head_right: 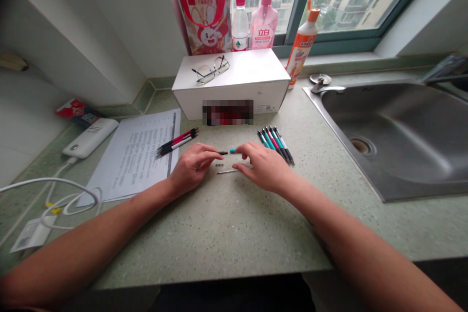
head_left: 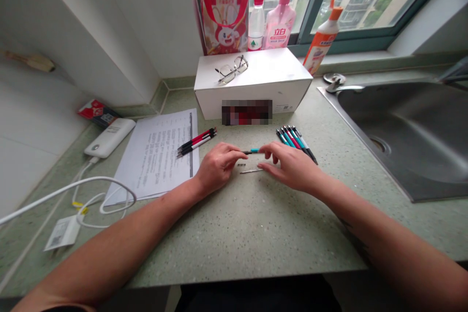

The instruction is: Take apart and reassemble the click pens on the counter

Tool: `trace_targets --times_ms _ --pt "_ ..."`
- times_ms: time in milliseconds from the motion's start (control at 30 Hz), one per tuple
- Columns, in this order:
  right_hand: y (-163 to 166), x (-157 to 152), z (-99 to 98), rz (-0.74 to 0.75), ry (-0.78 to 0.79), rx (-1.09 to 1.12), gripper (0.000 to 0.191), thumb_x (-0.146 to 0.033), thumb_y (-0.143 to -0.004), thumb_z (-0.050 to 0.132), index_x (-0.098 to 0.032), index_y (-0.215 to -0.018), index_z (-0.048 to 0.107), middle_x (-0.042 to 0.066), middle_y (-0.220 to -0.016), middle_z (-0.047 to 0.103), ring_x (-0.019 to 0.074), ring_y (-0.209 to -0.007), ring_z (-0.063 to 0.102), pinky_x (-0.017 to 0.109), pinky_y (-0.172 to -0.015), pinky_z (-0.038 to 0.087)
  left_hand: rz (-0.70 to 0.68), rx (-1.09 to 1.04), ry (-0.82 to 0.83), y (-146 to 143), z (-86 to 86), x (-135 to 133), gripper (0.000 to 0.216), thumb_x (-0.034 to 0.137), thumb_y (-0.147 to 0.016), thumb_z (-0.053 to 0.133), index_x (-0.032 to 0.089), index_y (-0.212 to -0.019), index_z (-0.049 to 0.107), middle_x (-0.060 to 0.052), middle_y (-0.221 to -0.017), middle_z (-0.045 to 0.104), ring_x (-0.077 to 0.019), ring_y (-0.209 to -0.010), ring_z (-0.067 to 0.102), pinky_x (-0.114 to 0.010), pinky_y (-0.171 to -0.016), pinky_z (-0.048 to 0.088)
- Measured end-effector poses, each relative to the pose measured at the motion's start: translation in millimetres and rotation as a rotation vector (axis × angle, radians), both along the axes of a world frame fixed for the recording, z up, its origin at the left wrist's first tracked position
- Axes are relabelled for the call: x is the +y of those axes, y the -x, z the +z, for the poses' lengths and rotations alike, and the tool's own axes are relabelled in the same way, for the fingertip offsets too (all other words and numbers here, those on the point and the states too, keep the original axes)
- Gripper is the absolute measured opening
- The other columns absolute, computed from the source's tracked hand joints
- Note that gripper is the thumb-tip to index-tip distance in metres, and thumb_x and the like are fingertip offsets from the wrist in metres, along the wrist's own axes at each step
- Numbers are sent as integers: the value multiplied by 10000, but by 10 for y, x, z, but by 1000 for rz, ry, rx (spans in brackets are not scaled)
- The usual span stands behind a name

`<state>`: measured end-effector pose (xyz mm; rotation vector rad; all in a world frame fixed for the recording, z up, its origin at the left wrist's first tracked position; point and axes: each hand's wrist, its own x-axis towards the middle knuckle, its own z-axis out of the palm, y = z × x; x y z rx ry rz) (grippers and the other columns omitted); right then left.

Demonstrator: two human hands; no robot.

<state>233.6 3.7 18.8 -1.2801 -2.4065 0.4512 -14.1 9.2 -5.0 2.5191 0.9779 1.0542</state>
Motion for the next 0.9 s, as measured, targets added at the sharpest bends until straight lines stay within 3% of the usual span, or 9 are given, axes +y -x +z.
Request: trace_targets --times_ms 100,200,400,733,900 --pt "82 -58 -1 71 -40 51 272 -386 -983 583 -195 -1172 619 68 -999 683 174 -798 633 306 -695 447 -129 -30 -17 -28 7 -40 134 158 -991 551 193 -1031 674 -56 -976 741 -168 -876 664 -322 -796 548" --pt "124 -77 -4 87 -82 39 206 -329 -1027 499 -193 -1021 654 67 -945 696 189 -847 642 306 -712 428 -79 -69 1 -58 1 -69 80 207 -972 611 160 -1015 659 -52 -871 731 -158 -772 660 -290 -716 547" --pt "124 -53 -48 47 -61 -9 335 -354 -1058 403 -192 -903 653 58 -850 691 184 -791 622 304 -679 397 -16 -79 -26 -52 15 -45 90 211 -956 643 170 -1020 691 -51 -869 754 -166 -769 645 -303 -712 540" --pt "142 -66 -87 -8 -29 125 146 -326 -970 598 -192 -942 647 52 -895 691 154 -719 600 292 -660 416 20 -125 20 -49 27 -57 94 238 -957 644 182 -977 716 -49 -826 747 -173 -773 652 -323 -718 542" --pt "177 -80 -45 -71 44 195 202 -383 -946 629 -193 -1008 662 39 -859 696 146 -683 600 288 -634 419 16 -167 13 -51 45 -60 70 229 -945 662 186 -968 711 -40 -816 746 -167 -769 649 -320 -717 547"
